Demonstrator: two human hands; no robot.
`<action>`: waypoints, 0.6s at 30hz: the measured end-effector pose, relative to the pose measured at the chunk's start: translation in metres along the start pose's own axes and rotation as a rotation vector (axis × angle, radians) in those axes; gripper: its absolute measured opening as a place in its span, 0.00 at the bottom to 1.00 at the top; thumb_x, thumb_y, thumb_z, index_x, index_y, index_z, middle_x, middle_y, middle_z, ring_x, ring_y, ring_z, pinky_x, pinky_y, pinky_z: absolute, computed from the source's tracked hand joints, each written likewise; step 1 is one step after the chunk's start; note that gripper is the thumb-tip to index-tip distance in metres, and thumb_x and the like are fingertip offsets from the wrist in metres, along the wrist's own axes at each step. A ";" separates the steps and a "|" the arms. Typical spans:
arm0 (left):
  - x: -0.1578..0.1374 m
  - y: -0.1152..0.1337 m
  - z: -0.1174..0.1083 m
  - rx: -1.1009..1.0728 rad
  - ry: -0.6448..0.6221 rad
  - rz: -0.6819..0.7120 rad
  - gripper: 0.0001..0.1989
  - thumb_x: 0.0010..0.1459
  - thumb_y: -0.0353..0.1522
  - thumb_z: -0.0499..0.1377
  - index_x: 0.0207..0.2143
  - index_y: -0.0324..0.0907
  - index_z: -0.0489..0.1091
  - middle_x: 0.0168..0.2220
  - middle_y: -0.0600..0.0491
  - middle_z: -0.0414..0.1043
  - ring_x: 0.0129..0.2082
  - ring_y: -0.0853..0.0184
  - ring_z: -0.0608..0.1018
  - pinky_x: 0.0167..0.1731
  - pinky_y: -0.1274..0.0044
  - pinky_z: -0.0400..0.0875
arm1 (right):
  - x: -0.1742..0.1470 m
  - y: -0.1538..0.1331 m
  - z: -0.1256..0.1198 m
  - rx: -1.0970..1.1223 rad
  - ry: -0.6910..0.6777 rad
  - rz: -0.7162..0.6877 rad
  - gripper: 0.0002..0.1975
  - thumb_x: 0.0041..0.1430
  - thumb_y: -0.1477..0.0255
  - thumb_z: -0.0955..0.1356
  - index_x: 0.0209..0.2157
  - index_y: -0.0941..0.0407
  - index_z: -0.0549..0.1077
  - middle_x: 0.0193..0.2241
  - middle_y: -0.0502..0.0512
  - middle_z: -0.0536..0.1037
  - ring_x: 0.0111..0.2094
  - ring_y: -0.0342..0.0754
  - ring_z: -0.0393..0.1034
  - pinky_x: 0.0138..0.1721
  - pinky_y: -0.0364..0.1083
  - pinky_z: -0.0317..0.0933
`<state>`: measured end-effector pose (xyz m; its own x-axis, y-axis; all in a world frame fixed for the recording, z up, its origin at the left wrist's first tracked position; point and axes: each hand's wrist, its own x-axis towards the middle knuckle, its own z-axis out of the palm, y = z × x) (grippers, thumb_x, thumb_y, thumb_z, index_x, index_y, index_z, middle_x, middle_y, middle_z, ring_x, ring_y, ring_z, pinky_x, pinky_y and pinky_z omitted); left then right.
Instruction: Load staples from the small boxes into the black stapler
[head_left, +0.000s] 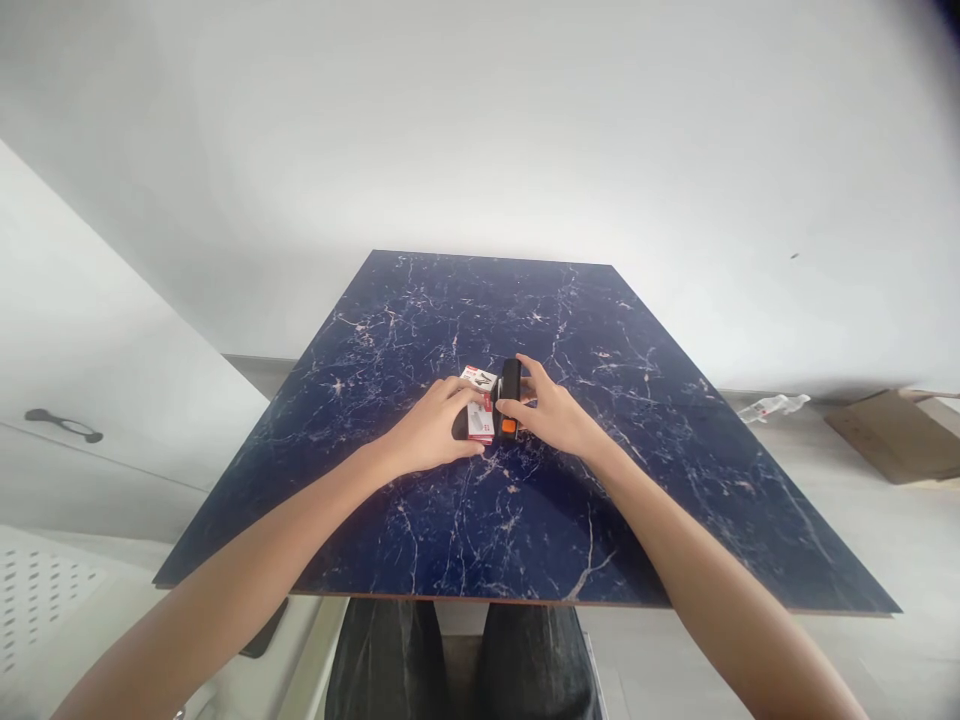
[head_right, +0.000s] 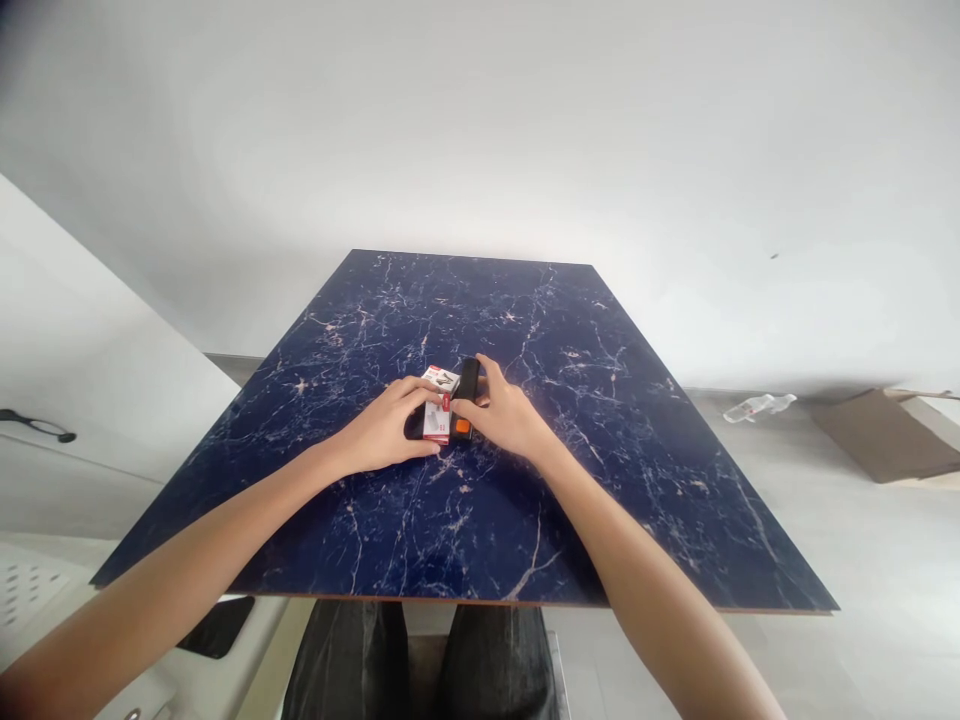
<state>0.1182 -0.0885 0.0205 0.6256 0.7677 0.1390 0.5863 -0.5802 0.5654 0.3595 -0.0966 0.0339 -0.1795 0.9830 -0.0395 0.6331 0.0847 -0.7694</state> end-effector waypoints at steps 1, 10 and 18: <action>0.001 -0.003 -0.003 0.007 0.025 0.019 0.29 0.58 0.45 0.66 0.59 0.48 0.66 0.63 0.44 0.61 0.63 0.47 0.65 0.58 0.56 0.66 | 0.000 0.000 0.000 0.005 -0.004 -0.003 0.43 0.61 0.57 0.69 0.72 0.51 0.48 0.58 0.64 0.76 0.50 0.60 0.76 0.49 0.57 0.71; 0.052 -0.054 -0.029 0.123 -0.080 0.146 0.20 0.68 0.33 0.52 0.60 0.49 0.71 0.62 0.48 0.68 0.62 0.54 0.68 0.61 0.57 0.62 | 0.002 0.002 -0.003 0.042 -0.025 -0.033 0.43 0.61 0.57 0.70 0.71 0.51 0.49 0.61 0.64 0.73 0.47 0.57 0.77 0.49 0.56 0.71; 0.033 -0.048 -0.026 0.073 -0.044 0.065 0.21 0.65 0.33 0.55 0.60 0.46 0.71 0.54 0.45 0.72 0.55 0.55 0.72 0.55 0.61 0.68 | 0.001 0.002 -0.004 0.040 -0.033 -0.021 0.44 0.61 0.57 0.70 0.72 0.50 0.48 0.61 0.65 0.72 0.47 0.58 0.77 0.47 0.57 0.71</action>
<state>0.0975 -0.0286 0.0188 0.6846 0.7160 0.1369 0.5785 -0.6479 0.4956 0.3632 -0.0951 0.0350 -0.2180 0.9750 -0.0434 0.5980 0.0983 -0.7954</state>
